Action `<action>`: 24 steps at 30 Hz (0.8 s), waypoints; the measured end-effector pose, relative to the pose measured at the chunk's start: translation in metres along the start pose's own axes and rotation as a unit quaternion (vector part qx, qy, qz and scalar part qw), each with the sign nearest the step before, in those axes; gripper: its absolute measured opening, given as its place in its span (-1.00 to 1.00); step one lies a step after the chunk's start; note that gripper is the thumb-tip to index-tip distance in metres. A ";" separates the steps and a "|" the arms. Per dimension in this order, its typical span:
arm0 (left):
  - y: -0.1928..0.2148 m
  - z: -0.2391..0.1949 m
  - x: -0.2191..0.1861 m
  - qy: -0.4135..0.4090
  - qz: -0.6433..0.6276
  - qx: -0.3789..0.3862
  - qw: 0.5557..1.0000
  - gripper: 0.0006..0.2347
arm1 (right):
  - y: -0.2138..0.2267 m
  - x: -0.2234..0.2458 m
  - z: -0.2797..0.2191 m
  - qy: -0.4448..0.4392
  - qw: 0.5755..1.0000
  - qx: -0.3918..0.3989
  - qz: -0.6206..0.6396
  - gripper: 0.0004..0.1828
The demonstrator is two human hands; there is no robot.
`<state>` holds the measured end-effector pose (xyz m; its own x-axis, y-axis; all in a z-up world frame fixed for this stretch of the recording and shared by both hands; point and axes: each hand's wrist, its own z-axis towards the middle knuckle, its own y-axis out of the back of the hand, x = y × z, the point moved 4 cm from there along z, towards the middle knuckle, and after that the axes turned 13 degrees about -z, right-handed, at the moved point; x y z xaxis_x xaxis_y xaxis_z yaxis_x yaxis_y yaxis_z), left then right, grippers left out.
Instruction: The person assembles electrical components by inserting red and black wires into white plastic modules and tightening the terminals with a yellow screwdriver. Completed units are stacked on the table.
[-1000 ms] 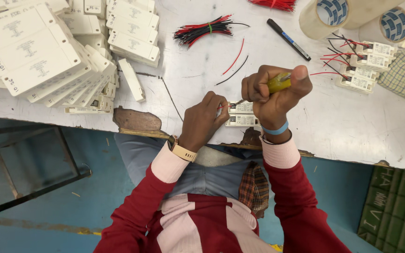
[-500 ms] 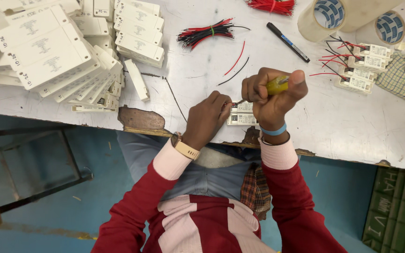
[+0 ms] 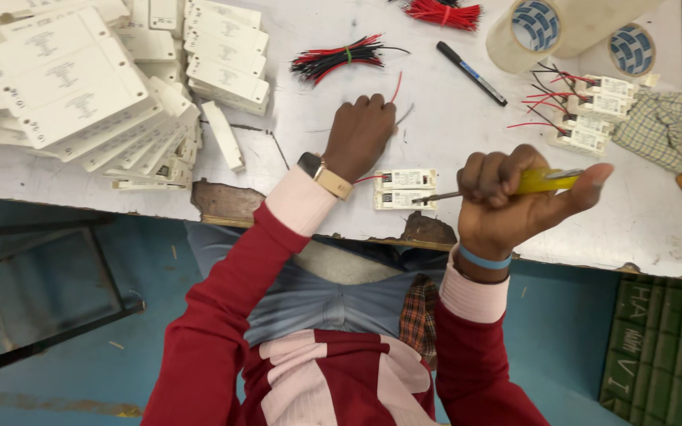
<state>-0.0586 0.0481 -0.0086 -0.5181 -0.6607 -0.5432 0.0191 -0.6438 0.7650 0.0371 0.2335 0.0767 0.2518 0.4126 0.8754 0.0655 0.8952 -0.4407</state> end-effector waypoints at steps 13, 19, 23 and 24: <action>0.088 -0.073 -0.047 0.030 -0.339 -0.084 0.936 -0.72 | -0.015 -0.028 0.018 0.006 0.997 0.082 -0.006 -0.14; 0.080 -0.089 -0.055 0.071 -0.227 -0.084 0.968 -0.92 | -0.026 -0.047 0.031 -0.004 0.991 0.131 -0.038 -0.12; 0.070 -0.092 -0.052 0.081 -0.161 -0.094 0.979 -0.91 | -0.028 -0.055 0.032 -0.025 0.988 0.148 -0.021 -0.11; 0.068 -0.092 -0.051 0.076 -0.153 -0.093 0.981 -0.91 | -0.028 -0.056 0.032 -0.027 0.988 0.148 -0.023 -0.11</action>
<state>0.0474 0.0022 0.0396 -0.3904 -0.4665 -0.7937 0.0464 -0.8710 0.4891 -0.0101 0.1913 0.0463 0.2021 0.3723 0.9058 -0.2112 0.9197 -0.3309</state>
